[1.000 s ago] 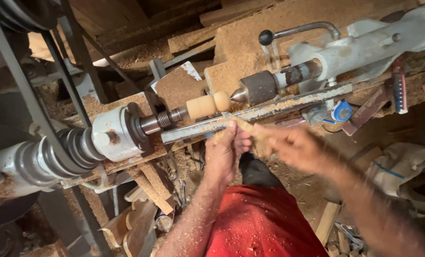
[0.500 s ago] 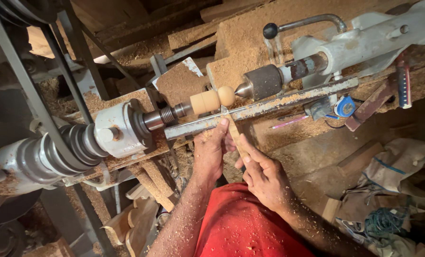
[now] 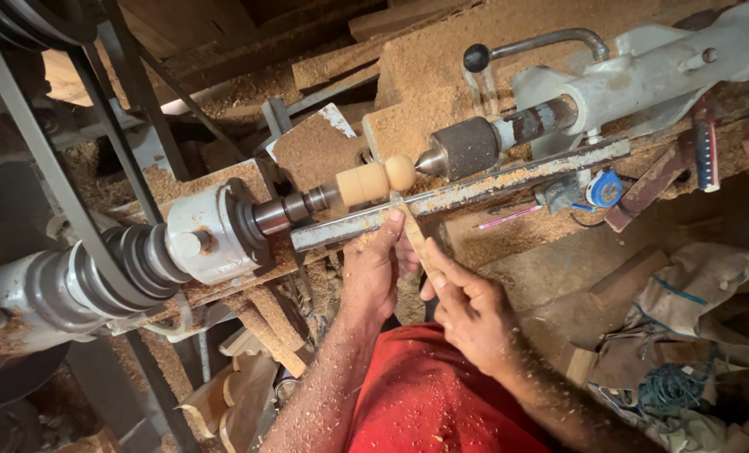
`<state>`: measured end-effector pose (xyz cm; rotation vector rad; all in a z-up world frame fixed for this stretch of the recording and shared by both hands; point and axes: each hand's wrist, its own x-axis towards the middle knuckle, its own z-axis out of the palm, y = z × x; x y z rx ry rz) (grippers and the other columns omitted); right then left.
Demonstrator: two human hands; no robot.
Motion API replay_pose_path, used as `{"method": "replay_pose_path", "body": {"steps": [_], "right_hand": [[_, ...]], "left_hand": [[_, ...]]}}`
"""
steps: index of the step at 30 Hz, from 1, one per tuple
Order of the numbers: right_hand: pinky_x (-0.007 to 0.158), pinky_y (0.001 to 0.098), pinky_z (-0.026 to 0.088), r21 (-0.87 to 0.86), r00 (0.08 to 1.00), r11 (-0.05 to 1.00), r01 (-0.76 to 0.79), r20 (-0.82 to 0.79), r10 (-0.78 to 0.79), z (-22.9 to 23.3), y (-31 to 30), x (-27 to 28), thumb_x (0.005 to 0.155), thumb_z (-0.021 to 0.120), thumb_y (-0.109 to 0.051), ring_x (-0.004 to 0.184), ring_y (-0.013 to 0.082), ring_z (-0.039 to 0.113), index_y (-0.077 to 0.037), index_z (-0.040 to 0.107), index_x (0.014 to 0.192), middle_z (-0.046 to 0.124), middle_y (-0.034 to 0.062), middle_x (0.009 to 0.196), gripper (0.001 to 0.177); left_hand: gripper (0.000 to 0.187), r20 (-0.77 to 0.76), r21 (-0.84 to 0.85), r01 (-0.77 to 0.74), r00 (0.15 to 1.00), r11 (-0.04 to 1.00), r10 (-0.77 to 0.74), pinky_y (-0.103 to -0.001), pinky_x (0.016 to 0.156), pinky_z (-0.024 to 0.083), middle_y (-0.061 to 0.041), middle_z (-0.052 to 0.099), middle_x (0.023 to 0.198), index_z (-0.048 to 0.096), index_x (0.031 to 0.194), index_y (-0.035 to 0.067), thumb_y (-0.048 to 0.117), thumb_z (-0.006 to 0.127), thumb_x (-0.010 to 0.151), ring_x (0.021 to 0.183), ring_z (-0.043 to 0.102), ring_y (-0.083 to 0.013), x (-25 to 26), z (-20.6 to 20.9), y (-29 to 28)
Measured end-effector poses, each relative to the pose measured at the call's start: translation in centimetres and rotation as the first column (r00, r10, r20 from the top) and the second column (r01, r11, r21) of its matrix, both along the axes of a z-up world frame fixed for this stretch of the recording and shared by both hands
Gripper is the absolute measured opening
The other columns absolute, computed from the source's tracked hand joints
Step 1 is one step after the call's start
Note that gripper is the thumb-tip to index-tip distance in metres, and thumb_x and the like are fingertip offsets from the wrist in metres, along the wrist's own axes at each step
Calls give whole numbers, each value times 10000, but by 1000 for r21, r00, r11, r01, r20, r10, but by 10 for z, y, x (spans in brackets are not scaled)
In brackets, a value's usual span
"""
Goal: The person shapes a piece of wood using a lathe. They mark the rotating wood with a pencil and a ruler, use a chisel to carve shapes into the wood, and smooth the surface with sandpaper.
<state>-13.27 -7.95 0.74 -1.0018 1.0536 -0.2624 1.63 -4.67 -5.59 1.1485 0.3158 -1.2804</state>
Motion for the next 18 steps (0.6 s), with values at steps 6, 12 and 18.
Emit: {"method": "replay_pose_path", "body": {"steps": [6,12,18], "right_hand": [[381,186,296,66,994,994,-82,-73,87,4,-28,-12,1016,557,-155,495,24,362,-182,580,1479,559,-12,825,465],[380,183,316,70,977,977,-204,-51,207,0,-58,-26,1011,532,-137,489,27,385,-175,566,1479,609,-5,849,470],[392,183,329,92,912,920,-381,-125,391,3,-103,-34,993,532,-154,498,35,408,-212,575,1470,648,-4,849,482]], "left_hand": [[277,-90,-2,-41,995,999,41,-280,535,539,-76,722,764,713,961,21,295,739,933,596,664,-147,-7,-3,-5],[322,-150,-18,-65,987,998,62,-288,550,558,-95,723,771,703,952,-10,309,741,932,605,676,-166,-17,-7,-10],[369,-162,-29,-54,986,998,49,-279,573,564,-105,741,802,714,984,-30,338,715,950,625,675,-162,-27,-8,-17]]}}
